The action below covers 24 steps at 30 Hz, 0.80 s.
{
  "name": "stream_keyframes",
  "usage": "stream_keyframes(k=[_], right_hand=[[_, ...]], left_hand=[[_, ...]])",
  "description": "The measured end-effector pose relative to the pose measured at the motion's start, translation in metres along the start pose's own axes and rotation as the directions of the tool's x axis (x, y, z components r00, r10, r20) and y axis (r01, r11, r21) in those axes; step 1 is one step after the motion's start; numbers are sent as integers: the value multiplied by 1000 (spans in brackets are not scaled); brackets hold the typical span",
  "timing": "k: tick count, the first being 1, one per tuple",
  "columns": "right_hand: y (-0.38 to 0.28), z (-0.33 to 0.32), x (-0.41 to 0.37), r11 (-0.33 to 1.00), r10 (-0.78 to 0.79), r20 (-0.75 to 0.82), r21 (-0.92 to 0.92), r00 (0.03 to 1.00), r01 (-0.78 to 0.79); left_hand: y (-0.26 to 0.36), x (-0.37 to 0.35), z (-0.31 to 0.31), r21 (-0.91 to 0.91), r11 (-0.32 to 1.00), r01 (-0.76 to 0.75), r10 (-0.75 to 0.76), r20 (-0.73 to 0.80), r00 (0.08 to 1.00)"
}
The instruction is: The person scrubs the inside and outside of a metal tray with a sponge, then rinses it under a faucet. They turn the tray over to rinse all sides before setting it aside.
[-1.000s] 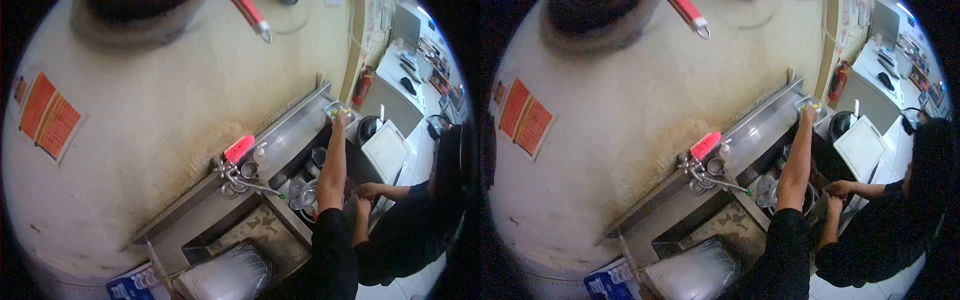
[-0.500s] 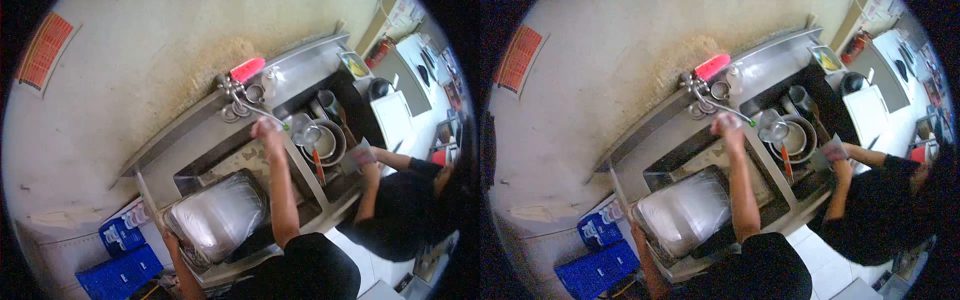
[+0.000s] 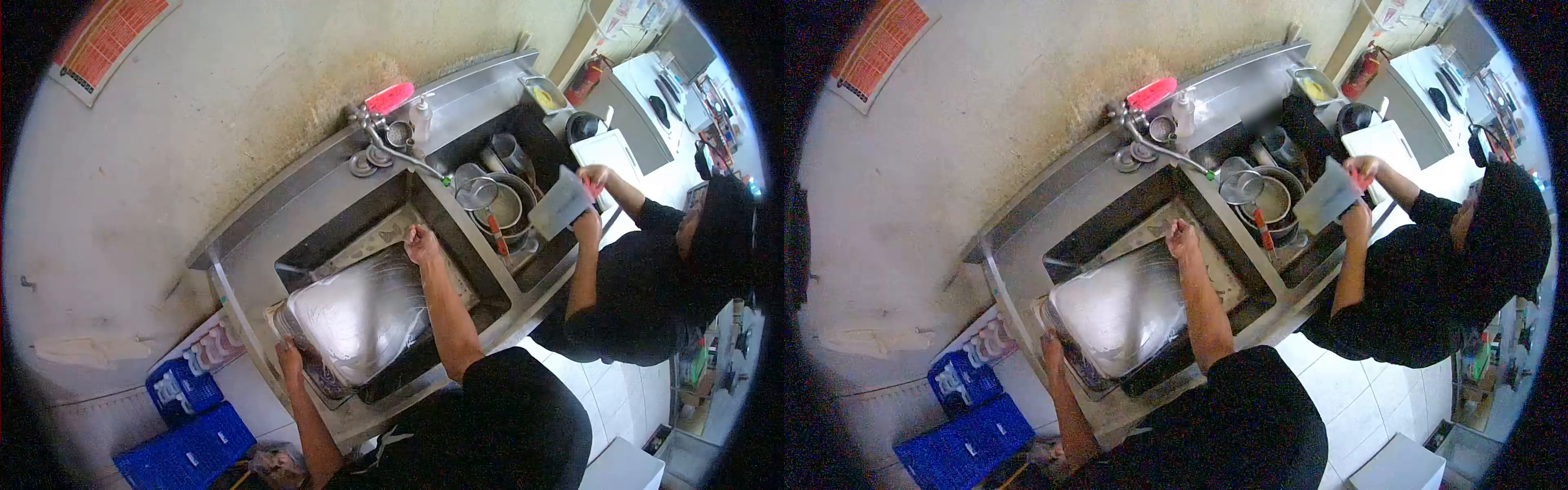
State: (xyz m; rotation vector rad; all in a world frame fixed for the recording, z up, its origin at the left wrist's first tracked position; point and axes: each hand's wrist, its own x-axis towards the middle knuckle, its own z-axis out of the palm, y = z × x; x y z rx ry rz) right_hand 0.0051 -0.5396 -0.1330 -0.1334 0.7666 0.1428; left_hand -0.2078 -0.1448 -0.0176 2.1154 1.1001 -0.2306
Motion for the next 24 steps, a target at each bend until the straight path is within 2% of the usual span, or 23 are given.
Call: stream_keyframes(k=[1, 2, 5, 6, 7, 8, 9, 10, 11, 12, 13, 15, 16, 18, 19, 21, 22, 24], right_hand=[[-4, 2, 1, 1000, -12, -9, 4, 1000, 12], [-12, 2, 0, 1000, 10, -83, 14, 997, -9], [-16, 14, -2, 917, -164, 0, -370, 986, 153], [-15, 33, -16, 734, -375, 66, -588, 925, 340], [-19, 66, -39, 472, -494, 155, -779, 856, 413], [-26, 64, -6, 165, -658, 278, -853, 699, 495], [-30, 105, -39, 176, -679, 261, -850, 687, 497], [-44, 111, -15, 8, -749, 334, -860, 573, 511], [-53, 127, -21, -261, -782, 424, -888, 457, 378], [-61, 145, -32, -495, -772, 531, -847, 349, 195], [-74, 156, -29, -494, -718, 402, -869, 569, -10], [-101, 146, 14, -679, -544, 472, -733, 693, -34], [-105, 152, 11, -757, -481, 520, -652, 706, -36], [-108, 154, 3, -886, -337, 588, -461, 736, -38], [-115, 147, 18, -872, -375, 576, -485, 726, -66], [-129, 122, 64, -831, -465, 541, -539, 701, -135], [-127, 125, 55, -861, -434, 563, -489, 703, -140], [-118, 119, 42, -852, -390, 585, -522, 711, -37]], left_hand=[[8, -5, 2, 36, 999, 16, -16, -9, 1000], [16, -9, 4, 71, 997, 33, -32, -19, 999], [16, -1, 10, 93, 994, 54, -54, -7, 999], [16, 1, 10, 79, 995, 55, -56, 8, 998], [17, 1, 11, 60, 997, 52, -53, 19, 998], [19, -1, 12, 40, 998, 54, -55, 34, 998], [22, -3, 13, 7, 999, 32, -33, 56, 998], [25, -6, 14, -26, 1000, 12, -10, 78, 997], [27, -6, 13, -60, 998, -9, 15, 102, 995], [20, 8, 17, 100, 995, 4, -14, 102, 995], [14, 12, 21, 83, 996, -16, 10, 75, 997], [7, 13, 31, 37, 998, -58, 58, 8, 998], [11, 9, 30, 19, 1000, 11, -11, 26, 1000], [16, 7, 26, 14, 999, 36, -37, 87, 996], [16, 6, 26, 14, 999, 49, -50, 122, 991], [10, 13, 33, -23, 998, -52, 54, 105, 993], [2, 19, 37, -31, 994, -100, 103, 99, 990], [-57, 57, 70, 34, 934, -356, 357, -15, 934]])
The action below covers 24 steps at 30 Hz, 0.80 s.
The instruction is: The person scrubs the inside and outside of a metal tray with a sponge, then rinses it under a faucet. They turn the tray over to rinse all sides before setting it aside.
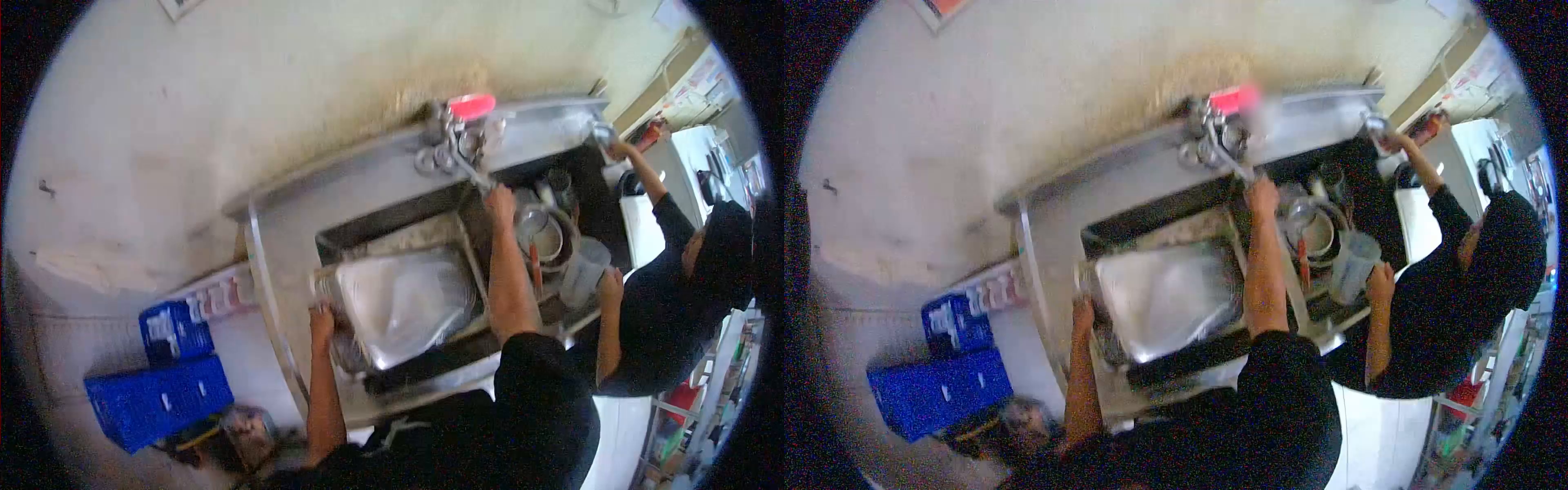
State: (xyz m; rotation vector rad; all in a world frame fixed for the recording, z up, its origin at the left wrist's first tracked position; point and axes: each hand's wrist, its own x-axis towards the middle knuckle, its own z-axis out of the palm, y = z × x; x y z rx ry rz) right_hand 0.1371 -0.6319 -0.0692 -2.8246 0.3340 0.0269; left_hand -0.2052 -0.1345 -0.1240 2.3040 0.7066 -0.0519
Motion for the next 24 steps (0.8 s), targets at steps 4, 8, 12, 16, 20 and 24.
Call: stream_keyframes(k=[4, 8, 12, 16, 20, 24], right_hand=[[-35, -8, -54, 978, 128, 39, 158, 991, -132], [-33, 41, -63, 933, 155, -121, 345, 981, -105], [-39, 99, -42, 328, 225, -69, 945, 972, -9], [0, 162, -34, 273, 259, 147, 937, 955, -219], [39, 259, -30, -878, -39, 626, 351, 779, -326], [44, 304, -30, -843, -30, 687, 373, 726, -388]], left_hand=[[55, -1, -19, 4, 965, 260, -259, 127, 958], [70, -11, -29, -22, 953, 302, -298, 92, 950], [91, -18, -33, 29, 943, 331, -331, 12, 943], [62, -9, -22, -42, 965, 258, -255, 55, 965], [52, -6, -23, -49, 977, 207, -203, 68, 977], [28, -11, -8, -40, 969, 243, -245, -74, 967]])
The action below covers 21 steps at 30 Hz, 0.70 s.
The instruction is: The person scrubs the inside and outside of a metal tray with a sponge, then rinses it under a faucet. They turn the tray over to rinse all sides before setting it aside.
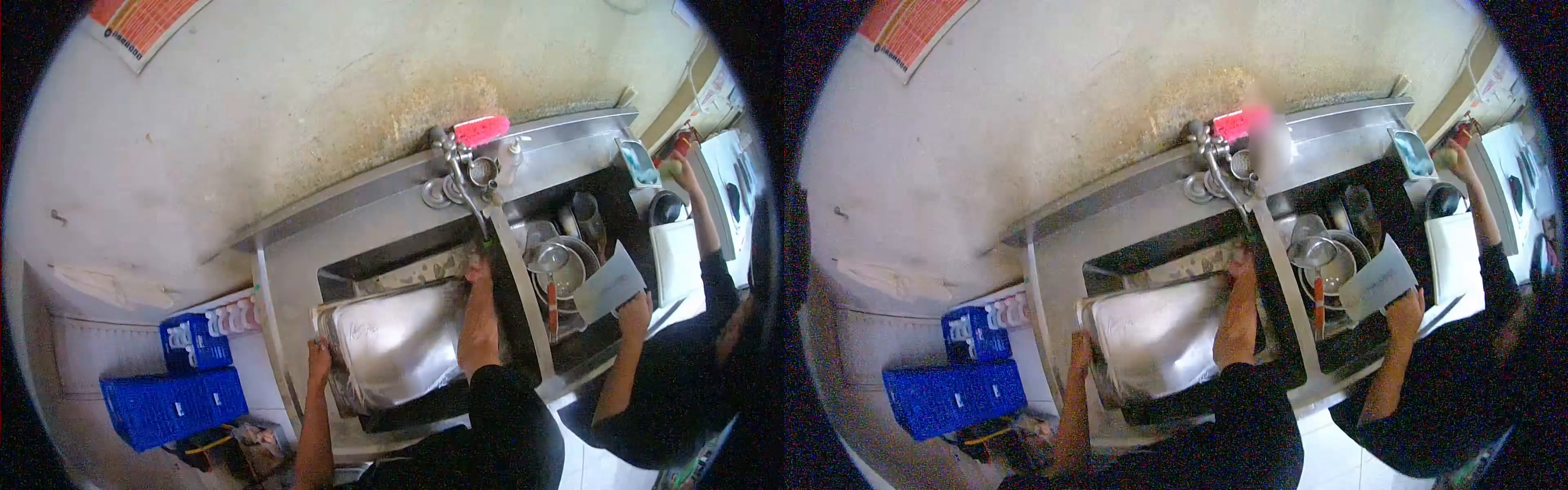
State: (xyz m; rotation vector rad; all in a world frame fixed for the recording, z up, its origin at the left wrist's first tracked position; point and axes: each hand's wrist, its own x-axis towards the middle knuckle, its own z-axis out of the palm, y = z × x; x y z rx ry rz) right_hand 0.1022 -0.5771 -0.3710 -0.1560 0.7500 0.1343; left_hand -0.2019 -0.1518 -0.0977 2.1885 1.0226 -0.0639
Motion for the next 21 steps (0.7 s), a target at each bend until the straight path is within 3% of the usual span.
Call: stream_keyframes(k=[3, 6, 8, 10, 13, 16, 19, 21], right_hand=[[4, 9, 15, 997, -75, 6, 15, 997, 75], [1, 15, 30, 983, -104, 62, 160, 993, 93], [0, 17, 35, 965, -113, 115, 250, 987, 82], [-1, 17, 28, 945, -114, 157, 323, 981, 58], [-5, 23, 7, 916, -108, 220, 400, 969, 11], [-5, 33, -17, 889, -87, 283, 455, 955, -54], [-5, 36, -36, 874, -77, 335, 476, 939, -98], [-7, 39, -45, 870, -71, 365, 478, 928, -122]], left_hand=[[19, -19, -18, -192, 981, 8, 20, 147, 989], [64, -31, -31, 44, 995, 94, -100, 168, 981], [74, -34, -28, -49, 989, 142, -131, 181, 975], [44, -25, -27, -57, 992, 110, -96, 212, 972], [15, -18, -20, 6, 995, -95, 94, 72, 993], [71, -35, -33, -66, 984, 164, -147, 206, 967], [85, -40, -36, -87, 984, 158, -137, 204, 969], [47, -25, -29, -98, 984, 151, -127, 221, 967]])
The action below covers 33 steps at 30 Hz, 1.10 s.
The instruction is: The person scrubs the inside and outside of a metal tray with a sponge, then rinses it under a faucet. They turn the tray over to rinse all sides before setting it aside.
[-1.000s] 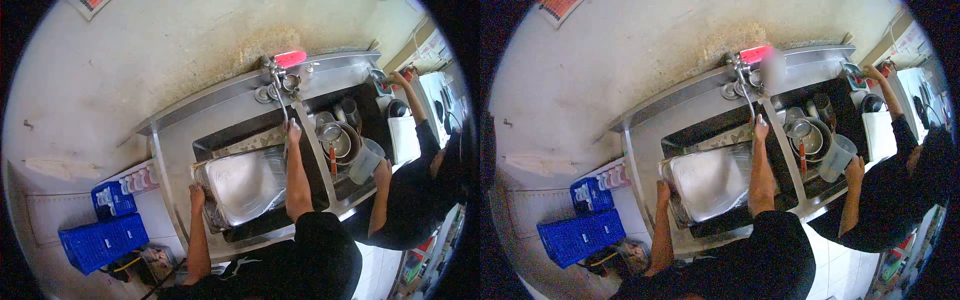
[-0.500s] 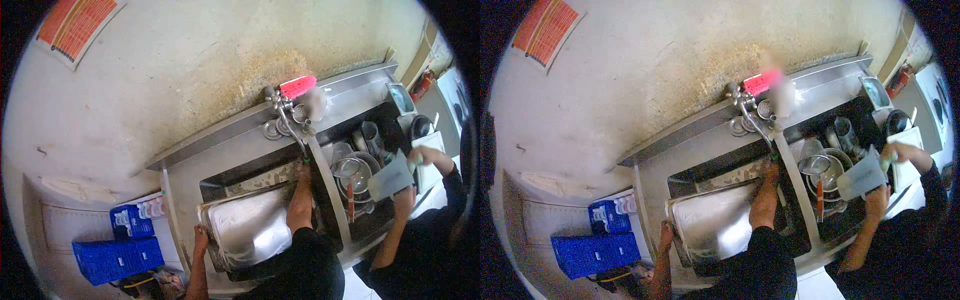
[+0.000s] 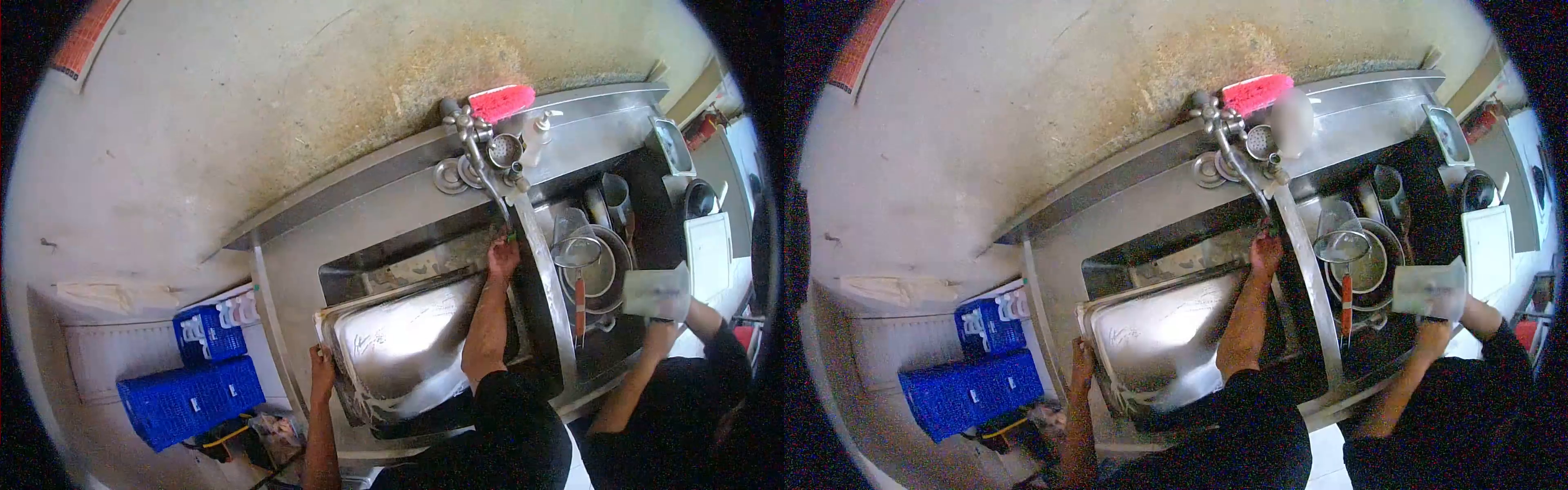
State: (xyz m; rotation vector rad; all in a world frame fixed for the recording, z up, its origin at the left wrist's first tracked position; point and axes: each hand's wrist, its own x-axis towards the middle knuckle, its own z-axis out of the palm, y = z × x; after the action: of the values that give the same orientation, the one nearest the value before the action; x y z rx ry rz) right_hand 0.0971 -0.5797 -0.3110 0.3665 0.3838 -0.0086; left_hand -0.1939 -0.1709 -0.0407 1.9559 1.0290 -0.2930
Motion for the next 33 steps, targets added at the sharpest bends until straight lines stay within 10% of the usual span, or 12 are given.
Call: stream_keyframes(k=[17, 19, 22, 25, 33], right_hand=[[6, 32, -16, 808, -149, -187, -589, 971, 11], [4, 39, -19, 626, -215, -180, -780, 960, -6], [-4, 54, -25, -190, -303, 24, -981, 953, -36], [2, 79, -20, -901, -185, 347, -434, 919, -18], [85, 156, -22, -977, -201, 550, -176, 811, -123]], left_hand=[[-9, 14, 26, 34, 996, -86, 89, -117, 989], [3, 8, 29, 90, 990, -113, 125, -149, 981], [26, -6, 35, 99, 994, 54, -33, -201, 979], [10, 9, 44, 209, 977, 38, 15, -245, 969], [37, -3, 47, 185, 966, 183, -128, -272, 954]])
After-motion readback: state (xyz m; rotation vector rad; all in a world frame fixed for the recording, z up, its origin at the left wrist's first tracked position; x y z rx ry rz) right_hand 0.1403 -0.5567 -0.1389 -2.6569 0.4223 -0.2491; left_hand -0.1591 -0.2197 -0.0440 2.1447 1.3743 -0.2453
